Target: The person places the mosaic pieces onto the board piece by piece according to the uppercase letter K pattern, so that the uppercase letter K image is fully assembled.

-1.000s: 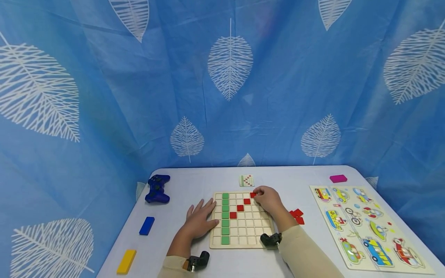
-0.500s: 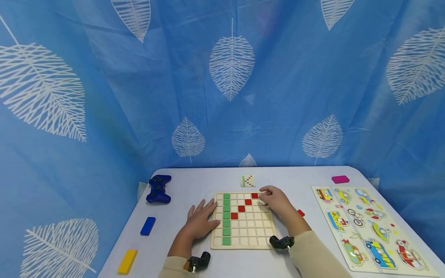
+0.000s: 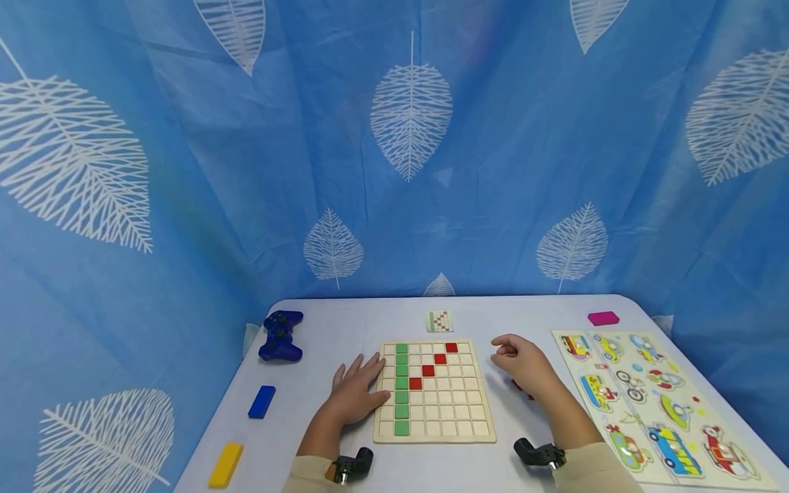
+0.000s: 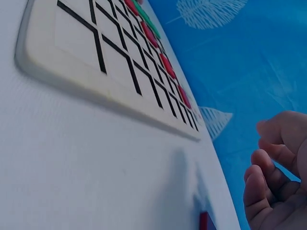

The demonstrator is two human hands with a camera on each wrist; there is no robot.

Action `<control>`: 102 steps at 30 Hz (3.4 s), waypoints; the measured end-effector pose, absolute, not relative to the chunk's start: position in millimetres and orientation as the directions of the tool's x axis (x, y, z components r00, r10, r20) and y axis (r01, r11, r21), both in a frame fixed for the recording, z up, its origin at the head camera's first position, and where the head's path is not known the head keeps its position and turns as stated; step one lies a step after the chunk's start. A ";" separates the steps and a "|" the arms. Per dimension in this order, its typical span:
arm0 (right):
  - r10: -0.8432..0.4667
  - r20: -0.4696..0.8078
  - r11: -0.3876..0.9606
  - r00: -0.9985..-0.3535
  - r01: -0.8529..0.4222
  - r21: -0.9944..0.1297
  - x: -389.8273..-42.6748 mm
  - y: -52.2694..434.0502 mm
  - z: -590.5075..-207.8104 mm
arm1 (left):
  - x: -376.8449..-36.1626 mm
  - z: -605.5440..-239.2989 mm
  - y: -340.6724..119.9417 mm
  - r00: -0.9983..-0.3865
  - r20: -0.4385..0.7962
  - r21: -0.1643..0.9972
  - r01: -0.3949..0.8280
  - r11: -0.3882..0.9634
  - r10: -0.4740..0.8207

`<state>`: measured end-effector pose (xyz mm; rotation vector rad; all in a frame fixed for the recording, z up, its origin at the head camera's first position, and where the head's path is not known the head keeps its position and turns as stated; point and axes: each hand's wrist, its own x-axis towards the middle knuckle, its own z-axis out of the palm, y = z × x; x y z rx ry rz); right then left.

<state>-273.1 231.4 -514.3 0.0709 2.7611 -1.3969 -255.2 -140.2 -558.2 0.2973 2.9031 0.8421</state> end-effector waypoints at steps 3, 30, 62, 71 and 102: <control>0.042 -0.053 0.626 -0.998 0.067 -0.777 -265.5 245.8 -515.2 | -254.1 -559.0 -140.3 -0.975 -0.051 0.538 0.154 0.829 0.214; 0.032 -0.148 0.707 -0.989 0.127 -0.696 -239.6 308.9 -548.7 | -249.8 -560.9 -137.7 -0.975 -0.046 0.544 0.158 0.824 0.218; 0.007 -0.140 0.759 -0.990 0.097 -0.644 -236.6 308.4 -549.8 | -252.3 -560.2 -137.5 -0.976 -0.033 0.534 0.164 0.830 0.214; 0.064 -0.071 0.715 -0.995 0.096 -0.692 -235.4 305.0 -550.6 | -254.5 -560.4 -137.7 -0.977 -0.038 0.534 0.155 0.831 0.208; -0.066 -0.016 0.544 -0.998 -0.023 -0.839 -227.2 143.2 -533.1 | -252.5 -559.6 -137.6 -0.978 -0.040 0.538 0.152 0.829 0.206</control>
